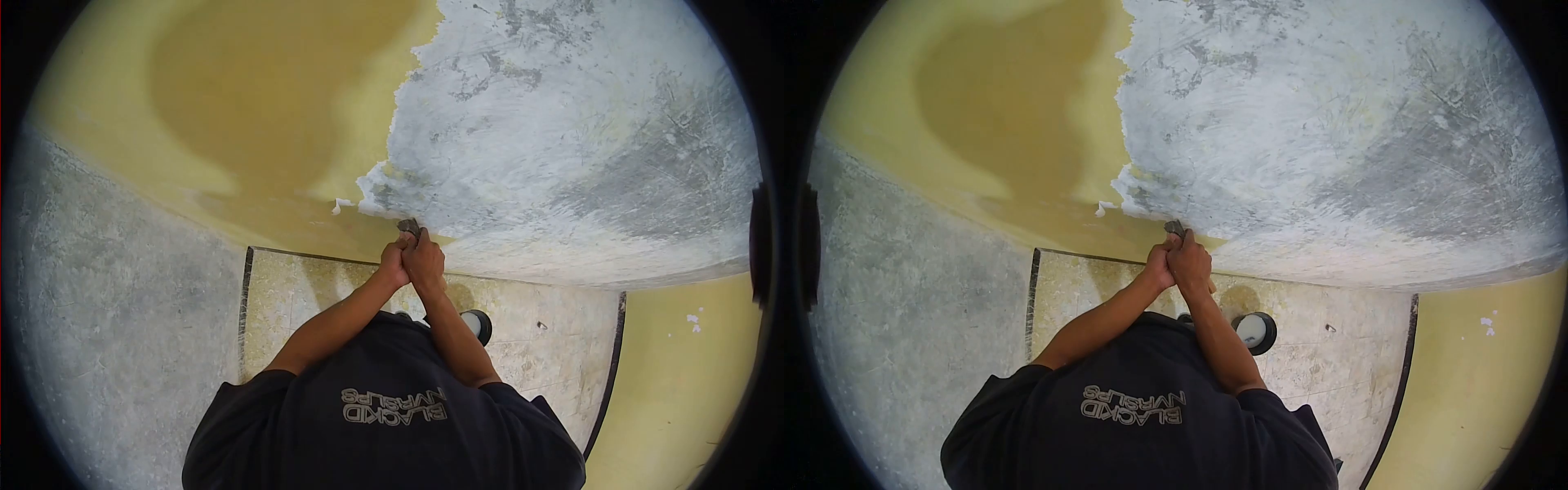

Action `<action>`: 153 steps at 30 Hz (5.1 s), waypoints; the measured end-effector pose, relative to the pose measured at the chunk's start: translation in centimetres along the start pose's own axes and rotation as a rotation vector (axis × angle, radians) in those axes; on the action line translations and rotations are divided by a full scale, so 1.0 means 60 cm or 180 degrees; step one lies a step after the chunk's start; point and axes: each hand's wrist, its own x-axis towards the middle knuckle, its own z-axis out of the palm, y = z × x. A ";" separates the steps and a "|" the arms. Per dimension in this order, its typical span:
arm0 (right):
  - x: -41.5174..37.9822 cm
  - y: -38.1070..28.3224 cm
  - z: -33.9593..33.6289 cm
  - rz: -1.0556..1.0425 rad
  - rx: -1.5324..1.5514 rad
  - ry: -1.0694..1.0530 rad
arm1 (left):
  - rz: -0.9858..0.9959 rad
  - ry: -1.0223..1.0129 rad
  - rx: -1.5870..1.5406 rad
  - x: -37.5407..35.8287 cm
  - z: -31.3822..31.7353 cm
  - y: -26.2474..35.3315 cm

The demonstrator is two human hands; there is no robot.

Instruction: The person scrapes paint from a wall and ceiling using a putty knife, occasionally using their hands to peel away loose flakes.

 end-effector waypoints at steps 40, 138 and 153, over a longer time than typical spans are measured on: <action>0.003 -0.038 -0.013 -0.0446 -0.0142 -0.0208 | 0.0084 -0.0275 -0.0154 -0.024 0.002 0.021; -0.008 -0.016 0.023 0.0056 0.0114 0.0215 | 0.0075 -0.0158 -0.0171 0.000 -0.018 0.018; -0.011 -0.020 -0.002 -0.0117 -0.0078 0.0095 | -0.0008 0.0039 -0.0263 -0.006 0.011 0.012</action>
